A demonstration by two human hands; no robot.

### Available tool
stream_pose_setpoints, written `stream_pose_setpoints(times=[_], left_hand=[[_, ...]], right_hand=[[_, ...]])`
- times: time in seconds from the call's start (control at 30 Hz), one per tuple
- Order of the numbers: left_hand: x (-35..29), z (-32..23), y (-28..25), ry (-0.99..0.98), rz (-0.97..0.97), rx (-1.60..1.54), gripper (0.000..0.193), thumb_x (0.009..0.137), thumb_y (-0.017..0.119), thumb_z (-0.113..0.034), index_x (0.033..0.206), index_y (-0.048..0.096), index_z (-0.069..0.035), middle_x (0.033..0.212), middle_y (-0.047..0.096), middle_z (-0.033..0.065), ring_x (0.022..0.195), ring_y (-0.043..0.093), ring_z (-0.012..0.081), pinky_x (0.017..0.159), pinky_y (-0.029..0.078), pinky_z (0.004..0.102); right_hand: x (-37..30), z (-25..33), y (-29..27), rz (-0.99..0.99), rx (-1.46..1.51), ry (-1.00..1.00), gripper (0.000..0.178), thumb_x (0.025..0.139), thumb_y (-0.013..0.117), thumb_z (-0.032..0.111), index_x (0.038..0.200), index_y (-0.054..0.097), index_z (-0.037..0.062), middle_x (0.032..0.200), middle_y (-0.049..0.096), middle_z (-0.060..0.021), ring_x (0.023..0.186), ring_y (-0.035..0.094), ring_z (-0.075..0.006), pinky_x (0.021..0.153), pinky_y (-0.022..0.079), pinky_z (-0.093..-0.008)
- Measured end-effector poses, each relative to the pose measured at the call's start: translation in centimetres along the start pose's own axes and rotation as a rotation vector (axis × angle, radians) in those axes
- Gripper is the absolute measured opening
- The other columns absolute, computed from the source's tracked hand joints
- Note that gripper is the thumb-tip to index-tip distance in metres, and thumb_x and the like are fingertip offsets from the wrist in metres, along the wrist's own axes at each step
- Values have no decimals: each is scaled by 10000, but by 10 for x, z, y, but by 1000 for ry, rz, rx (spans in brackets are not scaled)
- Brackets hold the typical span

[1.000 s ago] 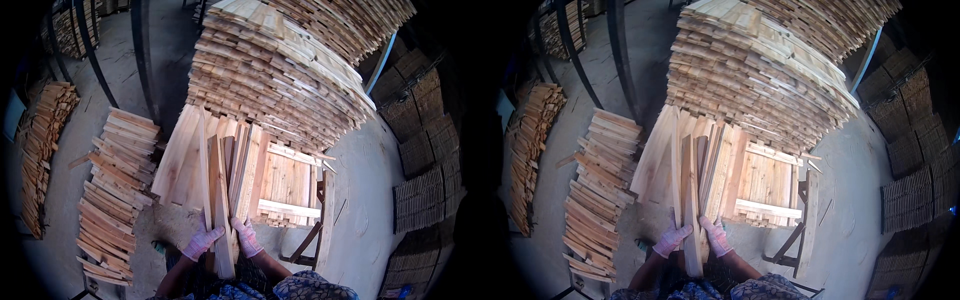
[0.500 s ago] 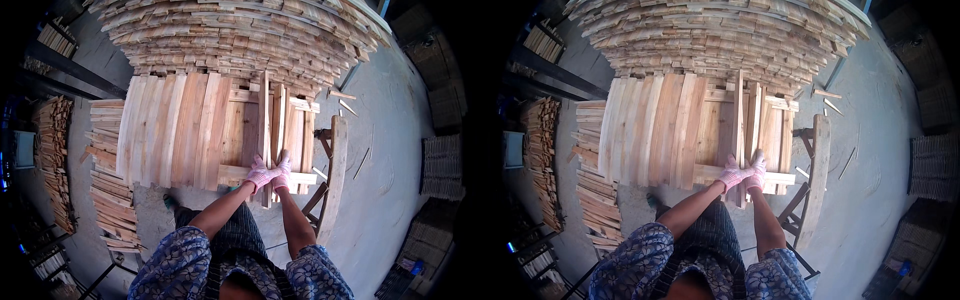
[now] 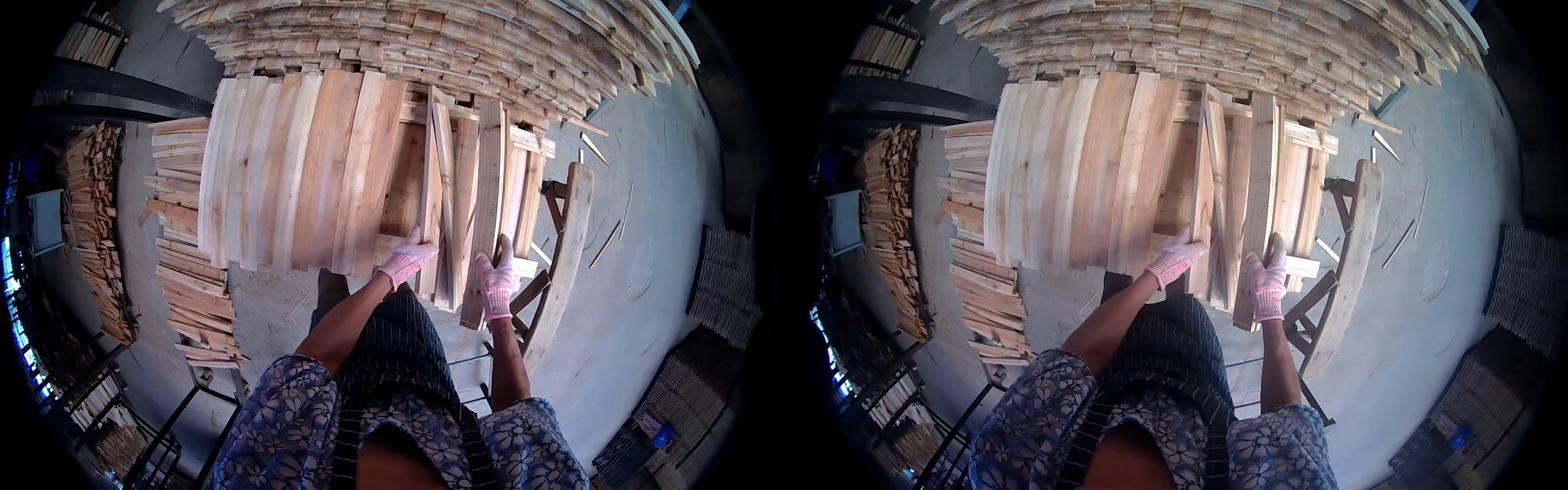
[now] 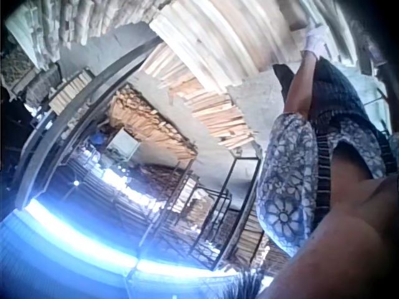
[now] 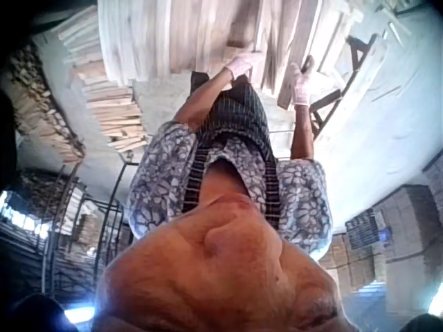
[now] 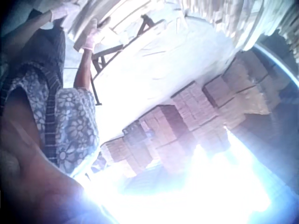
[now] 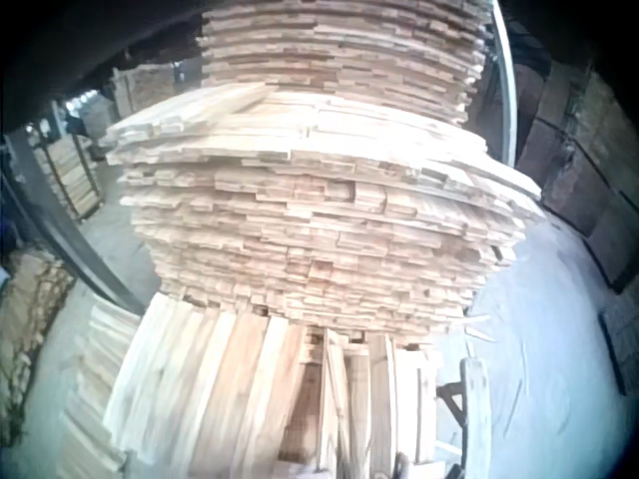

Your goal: The person repeatedly picks up stacks of wooden planks from a lower pile and places them onto a higher stack on a metal rack. The person wears pink gloves and handles the planks by hand, moving between different sections of the rack to organize the wood.

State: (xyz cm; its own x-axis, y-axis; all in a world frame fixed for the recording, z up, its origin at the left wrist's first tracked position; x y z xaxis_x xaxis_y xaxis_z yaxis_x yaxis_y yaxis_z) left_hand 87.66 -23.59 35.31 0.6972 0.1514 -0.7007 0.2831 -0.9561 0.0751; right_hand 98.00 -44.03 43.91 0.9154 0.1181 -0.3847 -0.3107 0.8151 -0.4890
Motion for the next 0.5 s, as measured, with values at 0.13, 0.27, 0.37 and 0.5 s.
stream_pose_setpoints(times=[0.13, 0.27, 0.37, 0.5], left_hand=[[-57, 30, -62, -46, -208, -136, 597, 903, 678, -250, 1415, 440, -58, 1009, 643, 111, 849, 619, 218, 775, 525, 367], [-126, 26, -159, 36, -525, 33, 659, 903, 632, -162, 1509, 373, -139, 1165, 641, 191, 962, 642, 278, 880, 532, 413], [-136, 32, -231, 144, -655, 335, 722, 882, 673, -217, 1526, 349, -168, 1284, 554, 242, 1119, 597, 389, 979, 499, 460], [-135, 8, -259, -259, -605, 890, 814, 850, 718, -313, 1544, 309, -202, 1372, 472, 241, 1213, 529, 461, 1016, 469, 509]], right_hand=[[-34, 43, 51, 59, 121, -3, 702, 895, 674, 44, 1520, 360, -16, 1437, 510, -198, 1265, 536, -272, 1077, 433, -350], [-43, 69, 121, 191, 364, 35, 662, 940, 646, 45, 1532, 350, 31, 1343, 560, -143, 1164, 572, -225, 998, 482, -326], [-16, 53, 177, 240, 453, 95, 632, 974, 625, 79, 1539, 341, 65, 1285, 596, -112, 1084, 593, -179, 932, 496, -288], [5, 34, 210, 296, 391, 245, 695, 959, 647, 106, 1562, 302, 76, 1274, 611, -113, 1101, 598, -195, 943, 484, -285]])
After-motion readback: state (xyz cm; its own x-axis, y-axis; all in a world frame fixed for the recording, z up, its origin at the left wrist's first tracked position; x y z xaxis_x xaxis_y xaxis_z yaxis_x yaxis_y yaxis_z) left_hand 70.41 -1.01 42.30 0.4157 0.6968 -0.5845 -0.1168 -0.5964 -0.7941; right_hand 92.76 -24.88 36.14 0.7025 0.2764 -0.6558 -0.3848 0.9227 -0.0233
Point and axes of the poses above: each hand's wrist, its own x-axis towards the middle knuckle, its own y-axis out of the palm, z = x × y, the point moved 5 cm from there along x, towards the middle knuckle
